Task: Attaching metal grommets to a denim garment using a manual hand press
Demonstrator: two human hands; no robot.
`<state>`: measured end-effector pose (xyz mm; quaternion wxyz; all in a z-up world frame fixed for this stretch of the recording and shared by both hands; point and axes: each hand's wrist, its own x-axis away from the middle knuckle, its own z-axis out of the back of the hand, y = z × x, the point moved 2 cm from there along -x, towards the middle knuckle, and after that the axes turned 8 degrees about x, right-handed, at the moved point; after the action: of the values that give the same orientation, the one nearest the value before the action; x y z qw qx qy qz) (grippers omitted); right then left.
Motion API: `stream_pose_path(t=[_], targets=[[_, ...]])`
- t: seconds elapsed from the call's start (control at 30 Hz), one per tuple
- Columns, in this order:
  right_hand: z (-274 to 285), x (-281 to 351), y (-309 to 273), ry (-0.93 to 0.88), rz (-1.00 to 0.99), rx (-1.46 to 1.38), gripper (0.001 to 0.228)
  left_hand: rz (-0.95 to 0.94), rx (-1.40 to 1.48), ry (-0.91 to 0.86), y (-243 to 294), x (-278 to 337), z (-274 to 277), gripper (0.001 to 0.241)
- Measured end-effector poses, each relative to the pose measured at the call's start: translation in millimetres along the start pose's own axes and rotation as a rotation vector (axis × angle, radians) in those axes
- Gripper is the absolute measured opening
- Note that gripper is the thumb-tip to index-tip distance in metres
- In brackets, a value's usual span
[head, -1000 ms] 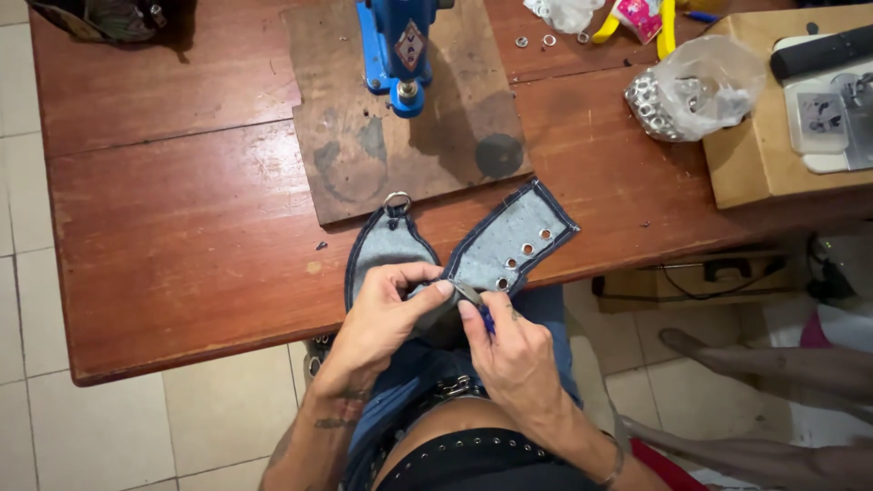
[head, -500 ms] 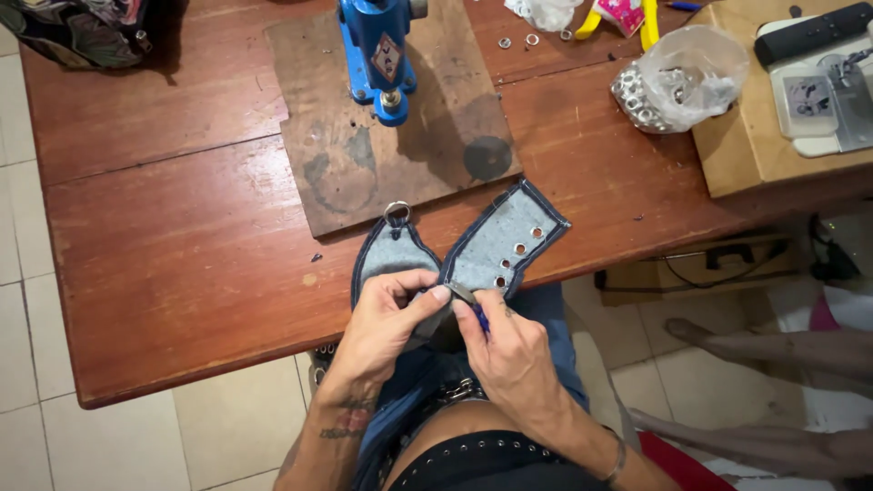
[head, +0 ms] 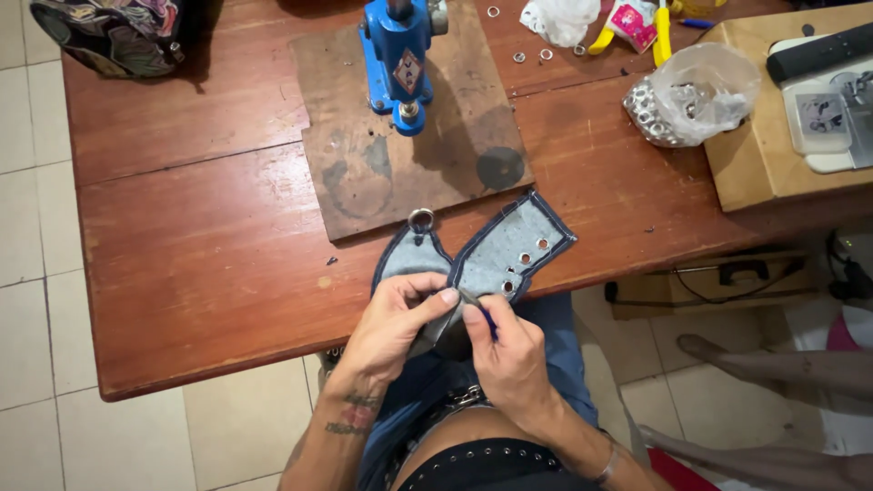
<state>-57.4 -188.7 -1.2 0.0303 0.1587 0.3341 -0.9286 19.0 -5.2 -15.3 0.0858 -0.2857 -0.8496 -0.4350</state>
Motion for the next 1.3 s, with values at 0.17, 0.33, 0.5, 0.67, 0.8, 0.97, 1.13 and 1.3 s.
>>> stream_pose_path(t=[0.17, 0.33, 0.5, 0.67, 0.8, 0.97, 1.13, 1.3], targets=[[29, 5, 31, -0.009, -0.226, -0.098, 0.05, 0.072, 0.006, 0.031, -3, -2, 4, 0.014], [67, -18, 7, -0.307, -0.267, 0.083, 0.032, 0.078, -0.029, 0.024, 4, 1, -6, 0.013], [68, -15, -1, -0.333, -0.141, 0.215, 0.027, -0.011, -0.296, 0.114, -2, 0, -6, 0.032], [58, -16, 8, -0.19, 0.191, 0.353, 0.028, -0.07, -0.293, -0.002, 3, 2, -10, 0.019], [57, -15, 11, -0.144, 0.322, 0.388, 0.03, -0.002, -0.201, 0.016, -3, 2, -6, 0.014], [57, -18, 12, -0.153, 0.42, 0.441, 0.028, -0.01, -0.245, -0.023, 2, 2, -7, 0.01], [60, -27, 17, -0.156, 0.518, 0.472, 0.03, 0.061, -0.222, -0.011, -7, -2, 3, 0.016], [63, -36, 31, -0.131, 0.694, 0.525, 0.03, 0.139, -0.144, -0.087, 3, 6, -4, 0.008]])
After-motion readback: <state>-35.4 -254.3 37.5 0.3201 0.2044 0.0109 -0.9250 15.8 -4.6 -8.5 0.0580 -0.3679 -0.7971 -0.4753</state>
